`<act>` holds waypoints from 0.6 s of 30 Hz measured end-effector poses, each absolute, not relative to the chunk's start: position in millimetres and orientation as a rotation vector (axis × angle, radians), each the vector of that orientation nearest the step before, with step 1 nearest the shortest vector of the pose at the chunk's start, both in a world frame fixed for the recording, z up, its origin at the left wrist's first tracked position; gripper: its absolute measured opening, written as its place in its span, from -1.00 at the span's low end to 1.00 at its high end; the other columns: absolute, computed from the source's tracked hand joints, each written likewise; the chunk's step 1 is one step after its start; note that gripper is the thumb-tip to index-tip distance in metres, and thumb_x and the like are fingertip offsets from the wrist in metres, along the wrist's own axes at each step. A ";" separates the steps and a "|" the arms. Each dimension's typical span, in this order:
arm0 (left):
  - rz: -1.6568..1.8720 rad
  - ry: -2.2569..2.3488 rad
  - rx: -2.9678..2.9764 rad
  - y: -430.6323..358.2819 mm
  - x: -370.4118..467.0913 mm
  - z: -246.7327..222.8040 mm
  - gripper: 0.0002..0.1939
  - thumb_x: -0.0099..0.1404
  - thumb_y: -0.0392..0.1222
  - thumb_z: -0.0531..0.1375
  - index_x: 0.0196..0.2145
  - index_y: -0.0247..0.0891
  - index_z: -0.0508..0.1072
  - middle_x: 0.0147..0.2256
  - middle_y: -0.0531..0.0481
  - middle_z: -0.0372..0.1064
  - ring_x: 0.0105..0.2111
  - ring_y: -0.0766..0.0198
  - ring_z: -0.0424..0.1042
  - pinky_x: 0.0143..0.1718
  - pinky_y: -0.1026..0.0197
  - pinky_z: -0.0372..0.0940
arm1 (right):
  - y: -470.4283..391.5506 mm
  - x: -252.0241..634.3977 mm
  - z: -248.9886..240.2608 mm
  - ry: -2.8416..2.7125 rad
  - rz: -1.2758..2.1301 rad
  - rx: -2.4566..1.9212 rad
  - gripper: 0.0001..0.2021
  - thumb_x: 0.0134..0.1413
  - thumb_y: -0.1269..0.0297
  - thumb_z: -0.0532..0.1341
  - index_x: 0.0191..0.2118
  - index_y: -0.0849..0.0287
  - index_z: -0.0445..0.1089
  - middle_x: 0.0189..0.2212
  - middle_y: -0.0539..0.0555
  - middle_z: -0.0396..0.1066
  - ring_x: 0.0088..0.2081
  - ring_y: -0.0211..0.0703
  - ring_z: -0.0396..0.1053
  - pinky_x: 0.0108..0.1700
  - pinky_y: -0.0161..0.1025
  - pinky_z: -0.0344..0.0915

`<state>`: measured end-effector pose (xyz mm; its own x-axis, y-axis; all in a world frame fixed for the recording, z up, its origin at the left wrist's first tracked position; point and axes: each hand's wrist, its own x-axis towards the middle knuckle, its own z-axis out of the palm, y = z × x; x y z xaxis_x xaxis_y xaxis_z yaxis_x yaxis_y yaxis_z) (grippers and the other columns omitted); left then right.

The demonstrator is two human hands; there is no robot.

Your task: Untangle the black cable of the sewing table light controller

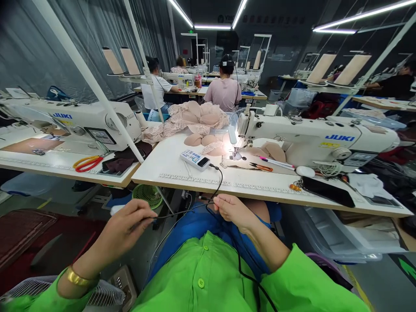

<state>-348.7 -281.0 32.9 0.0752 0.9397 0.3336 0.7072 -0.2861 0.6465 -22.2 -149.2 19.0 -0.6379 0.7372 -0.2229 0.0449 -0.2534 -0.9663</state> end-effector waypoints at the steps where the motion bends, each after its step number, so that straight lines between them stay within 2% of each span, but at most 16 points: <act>1: 0.928 1.517 1.861 -280.1 -340.8 35.8 -0.79 0.40 0.00 0.24 -0.19 -0.14 0.61 -0.19 -0.13 0.54 -0.22 0.14 0.52 -0.23 0.20 0.38 | -150.5 -23.9 19.2 -1.555 1.928 -0.919 -0.43 0.09 -0.32 0.34 -0.41 0.15 0.28 -0.66 -0.24 -0.09 -0.60 -0.40 -0.25 -0.54 -0.35 -0.29; 2: 0.816 1.358 1.656 -278.3 -331.3 38.0 -0.70 0.41 0.10 0.23 -0.15 -0.17 0.59 -0.16 -0.16 0.56 -0.24 0.13 0.54 -0.29 0.21 0.38 | -152.3 -25.5 20.0 -1.591 1.918 -0.871 -0.44 0.12 -0.31 0.32 -0.40 0.16 0.30 -0.65 -0.23 -0.08 -0.59 -0.39 -0.22 -0.53 -0.34 -0.27; 4: 0.636 1.045 1.270 -273.5 -309.4 38.6 -0.47 0.42 0.30 0.15 -0.05 -0.22 0.56 -0.21 -0.22 0.59 -0.39 0.16 0.53 -0.46 0.25 0.31 | -157.0 -27.9 22.9 -1.687 1.884 -0.766 -0.46 0.21 -0.28 0.28 -0.36 0.18 0.33 -0.63 -0.21 -0.05 -0.57 -0.37 -0.17 -0.52 -0.34 -0.23; 7: 0.581 0.831 0.955 -265.0 -277.5 29.8 -0.33 0.39 0.40 0.12 -0.08 -0.31 0.60 -0.43 -0.17 0.55 -0.65 0.31 0.35 -0.63 0.29 0.14 | -162.6 -28.4 28.4 -1.810 1.807 -0.670 -0.49 0.31 -0.23 0.21 -0.33 0.19 0.36 -0.61 -0.20 -0.04 -0.56 -0.36 -0.12 -0.50 -0.33 -0.17; 9: 0.609 0.829 0.886 -259.6 -260.2 20.2 -0.38 0.32 0.37 0.23 -0.20 -0.32 0.64 -0.57 -0.07 0.46 -0.73 0.41 0.18 -0.67 0.31 0.03 | -165.8 -27.5 32.0 -1.834 1.743 -0.664 -0.50 0.34 -0.22 0.19 -0.33 0.19 0.35 -0.61 -0.18 -0.02 -0.55 -0.35 -0.09 -0.49 -0.33 -0.13; 11: 0.632 0.881 0.884 -254.6 -246.2 10.1 -0.41 0.25 0.36 0.30 -0.27 -0.31 0.65 -0.62 -0.01 0.40 -0.75 0.44 0.11 -0.67 0.31 -0.01 | -172.0 -27.1 34.9 -1.851 1.630 -0.683 -0.49 0.35 -0.22 0.17 -0.35 0.18 0.36 -0.58 -0.14 0.06 -0.52 -0.32 -0.02 -0.47 -0.33 -0.04; 15: 0.821 1.186 1.347 -243.8 -231.3 -7.0 -0.49 0.27 0.29 0.30 -0.46 -0.25 0.62 -0.56 -0.06 0.48 -0.61 0.29 0.33 -0.55 0.26 0.19 | -201.6 -31.8 35.0 -1.857 1.536 -0.610 -0.43 0.37 -0.26 0.09 -0.40 0.17 0.36 -0.49 -0.03 0.26 -0.42 -0.26 0.18 -0.36 -0.31 0.15; 16: 0.914 1.295 1.547 -240.3 -232.1 -9.6 -0.55 0.29 0.23 0.31 -0.48 -0.21 0.62 -0.53 -0.06 0.51 -0.55 0.24 0.40 -0.48 0.23 0.27 | -210.6 -34.4 33.2 -1.838 1.581 -0.556 -0.42 0.36 -0.28 0.09 -0.41 0.17 0.36 -0.49 -0.03 0.27 -0.42 -0.26 0.20 -0.36 -0.31 0.16; 18: 1.116 1.501 1.923 -231.6 -241.5 -11.4 -0.74 0.34 0.05 0.30 -0.38 -0.13 0.66 -0.42 -0.04 0.59 -0.43 0.17 0.51 -0.32 0.17 0.37 | -224.7 -40.1 27.1 -1.769 1.746 -0.444 -0.40 0.31 -0.33 0.13 -0.43 0.18 0.37 -0.52 -0.04 0.27 -0.46 -0.30 0.20 -0.40 -0.33 0.14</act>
